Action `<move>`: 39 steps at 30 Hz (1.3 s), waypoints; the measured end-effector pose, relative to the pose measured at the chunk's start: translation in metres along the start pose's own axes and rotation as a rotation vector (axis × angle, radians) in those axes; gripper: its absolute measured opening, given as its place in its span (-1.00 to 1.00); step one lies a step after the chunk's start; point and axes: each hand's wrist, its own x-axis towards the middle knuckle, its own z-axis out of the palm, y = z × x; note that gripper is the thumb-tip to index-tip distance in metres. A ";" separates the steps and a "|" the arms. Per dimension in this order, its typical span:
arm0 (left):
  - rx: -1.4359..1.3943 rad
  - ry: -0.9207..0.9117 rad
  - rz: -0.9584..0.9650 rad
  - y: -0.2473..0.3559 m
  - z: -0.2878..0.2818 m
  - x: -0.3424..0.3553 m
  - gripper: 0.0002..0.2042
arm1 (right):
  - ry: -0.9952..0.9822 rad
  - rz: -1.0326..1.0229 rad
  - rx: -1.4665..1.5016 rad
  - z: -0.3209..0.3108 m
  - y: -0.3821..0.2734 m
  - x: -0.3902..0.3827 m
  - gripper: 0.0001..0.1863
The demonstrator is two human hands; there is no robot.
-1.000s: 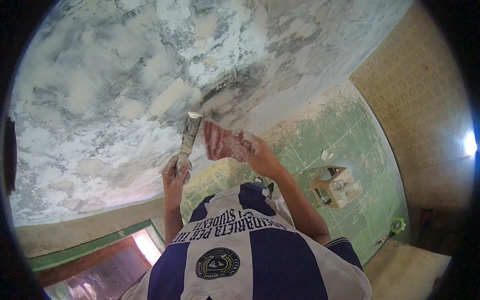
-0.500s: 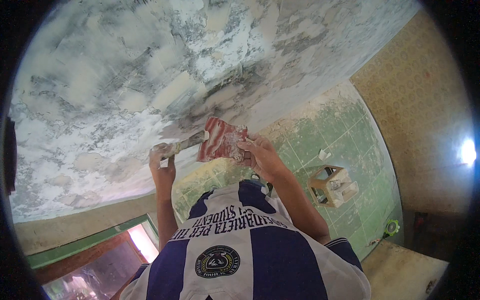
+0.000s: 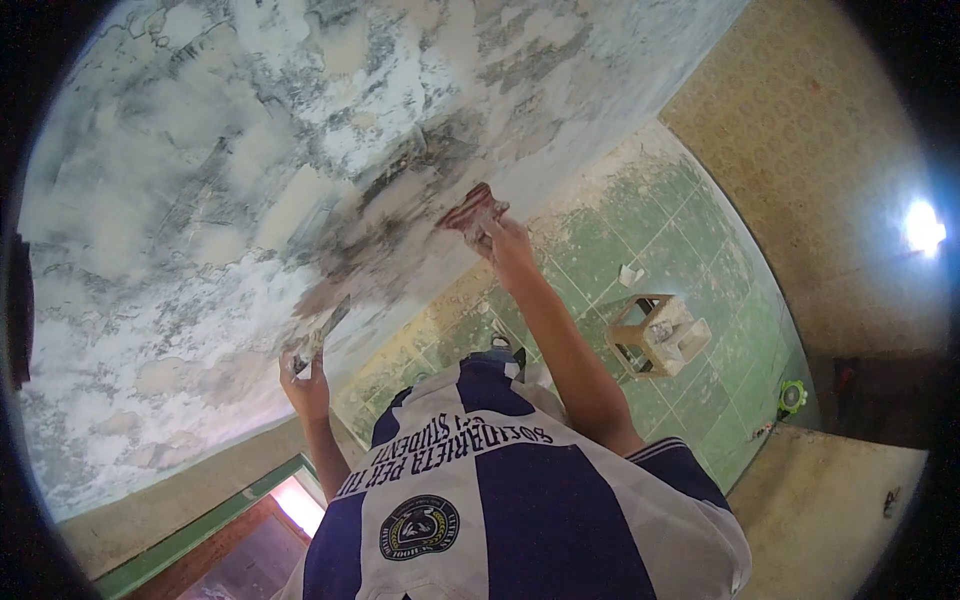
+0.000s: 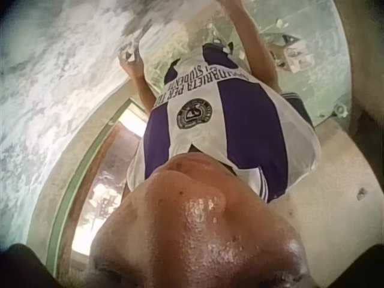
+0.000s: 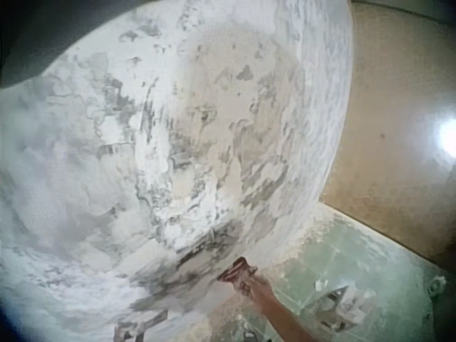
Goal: The person applies plaster compound to a wall or ceiling using a putty knife and a plastic scraper to repair the surface.
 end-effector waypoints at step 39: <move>-0.155 -0.056 -0.021 -0.008 0.009 -0.018 -0.77 | 0.072 -0.234 -0.182 0.115 -0.088 -0.001 -0.88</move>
